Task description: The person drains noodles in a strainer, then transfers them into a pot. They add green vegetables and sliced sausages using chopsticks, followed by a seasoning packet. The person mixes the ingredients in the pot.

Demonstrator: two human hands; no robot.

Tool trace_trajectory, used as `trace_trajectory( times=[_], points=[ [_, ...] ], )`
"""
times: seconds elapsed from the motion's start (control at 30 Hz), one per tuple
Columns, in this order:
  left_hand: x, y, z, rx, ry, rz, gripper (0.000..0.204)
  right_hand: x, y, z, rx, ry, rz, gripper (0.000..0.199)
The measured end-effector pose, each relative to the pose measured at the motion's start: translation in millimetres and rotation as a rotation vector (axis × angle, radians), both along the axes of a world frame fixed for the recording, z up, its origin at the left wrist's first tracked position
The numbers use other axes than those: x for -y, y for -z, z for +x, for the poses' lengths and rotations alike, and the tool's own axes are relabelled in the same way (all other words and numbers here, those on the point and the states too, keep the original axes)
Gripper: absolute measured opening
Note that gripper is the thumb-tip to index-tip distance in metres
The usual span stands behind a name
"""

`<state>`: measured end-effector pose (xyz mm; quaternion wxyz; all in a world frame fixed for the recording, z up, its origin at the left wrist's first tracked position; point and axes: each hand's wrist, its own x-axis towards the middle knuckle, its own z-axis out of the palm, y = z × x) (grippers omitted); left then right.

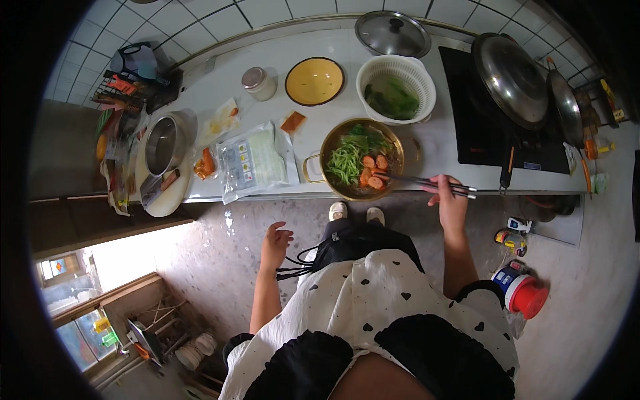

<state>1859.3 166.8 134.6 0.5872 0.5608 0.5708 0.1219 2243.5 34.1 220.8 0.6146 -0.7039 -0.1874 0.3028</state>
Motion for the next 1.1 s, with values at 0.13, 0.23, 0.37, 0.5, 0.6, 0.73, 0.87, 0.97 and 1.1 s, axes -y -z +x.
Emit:
trace_trajectory(
  times=[0.13, 0.23, 0.37, 0.5, 0.6, 0.73, 0.87, 0.97, 1.1],
  points=[
    [-5, -1, -15, -0.010, -0.038, 0.003, 0.029, -51, -18, -2, 0.002, -0.034, 0.235, 0.024],
    [-5, 4, -38, 0.020, -0.105, 0.012, 0.029, -123, -32, -31, 0.006, -0.185, 0.319, 0.024],
    [-4, 0, -66, 0.011, -0.211, 0.028, 0.027, -232, -36, -96, 0.036, -0.406, 0.451, 0.022],
    [6, 6, -103, 0.021, -0.370, 0.030, 0.026, -327, -2, -150, 0.078, -0.479, 0.415, 0.023],
    [19, 14, -128, 0.005, -0.482, 0.003, 0.025, -378, 30, -181, 0.135, -0.528, 0.370, 0.022],
    [29, 20, -147, 0.011, -0.610, -0.058, 0.024, -407, 55, -199, 0.165, -0.539, 0.284, 0.021],
    [31, 31, -163, 0.046, -0.635, -0.089, 0.025, -419, 70, -204, 0.185, -0.540, 0.254, 0.021],
    [26, 35, -171, 0.053, -0.613, -0.095, 0.027, -428, 78, -206, 0.205, -0.529, 0.253, 0.021],
    [16, 36, -175, 0.058, -0.611, -0.096, 0.027, -438, 85, -207, 0.198, -0.508, 0.254, 0.021]
  ],
)
